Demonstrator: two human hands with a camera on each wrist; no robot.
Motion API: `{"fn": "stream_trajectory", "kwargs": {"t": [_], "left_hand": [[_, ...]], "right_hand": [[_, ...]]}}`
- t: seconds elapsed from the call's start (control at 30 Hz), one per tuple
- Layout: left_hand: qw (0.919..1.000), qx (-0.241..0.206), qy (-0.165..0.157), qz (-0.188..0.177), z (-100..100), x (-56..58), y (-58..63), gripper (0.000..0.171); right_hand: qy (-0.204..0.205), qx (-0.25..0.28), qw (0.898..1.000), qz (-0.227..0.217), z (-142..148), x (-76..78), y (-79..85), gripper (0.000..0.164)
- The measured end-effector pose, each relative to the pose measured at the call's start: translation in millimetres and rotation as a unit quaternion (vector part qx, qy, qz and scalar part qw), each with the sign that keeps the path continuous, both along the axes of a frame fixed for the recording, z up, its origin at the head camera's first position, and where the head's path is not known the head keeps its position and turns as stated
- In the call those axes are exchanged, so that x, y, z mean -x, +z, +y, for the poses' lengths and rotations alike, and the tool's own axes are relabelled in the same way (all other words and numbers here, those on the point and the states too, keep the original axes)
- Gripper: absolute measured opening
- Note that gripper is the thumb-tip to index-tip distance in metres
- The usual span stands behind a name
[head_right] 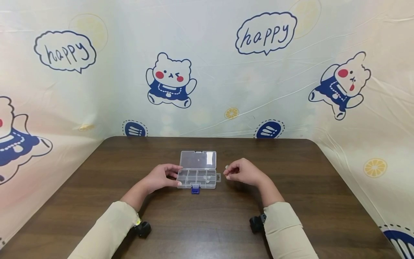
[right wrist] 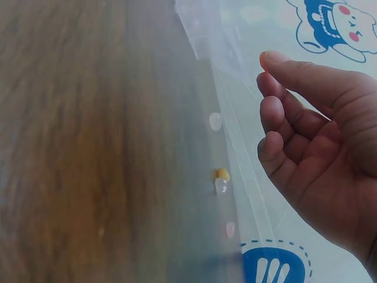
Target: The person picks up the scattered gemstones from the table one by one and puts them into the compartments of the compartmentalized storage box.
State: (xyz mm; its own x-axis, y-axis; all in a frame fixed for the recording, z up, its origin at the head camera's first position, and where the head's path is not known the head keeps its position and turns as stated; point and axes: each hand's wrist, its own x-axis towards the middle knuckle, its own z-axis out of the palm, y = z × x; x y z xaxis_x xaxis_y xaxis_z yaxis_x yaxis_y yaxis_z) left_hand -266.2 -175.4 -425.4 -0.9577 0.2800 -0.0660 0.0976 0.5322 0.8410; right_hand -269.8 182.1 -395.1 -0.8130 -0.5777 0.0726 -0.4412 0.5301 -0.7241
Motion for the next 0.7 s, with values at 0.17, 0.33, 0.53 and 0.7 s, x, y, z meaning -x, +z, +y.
{"fn": "stream_trajectory", "kwargs": {"t": [0.17,0.33,0.53,0.7], "left_hand": [[1.0000,0.003,0.001,0.001,0,-0.2,0.3,0.059],[1.0000,0.003,-0.001,0.001,0,-0.1,-0.2,0.059],[1.0000,0.000,0.000,0.000,0,0.0,-0.2,0.059],[1.0000,0.000,0.001,-0.001,-1,0.1,-0.3,0.059]], "right_hand": [[-0.006,0.000,1.000,0.008,-5,-0.7,3.6,0.013],[-0.008,-0.006,1.000,0.010,-11,-1.1,6.4,0.013],[-0.011,-0.006,1.000,0.003,-18,-0.5,9.8,0.013],[-0.011,-0.002,1.000,0.004,-22,-0.1,11.7,0.013]]}}
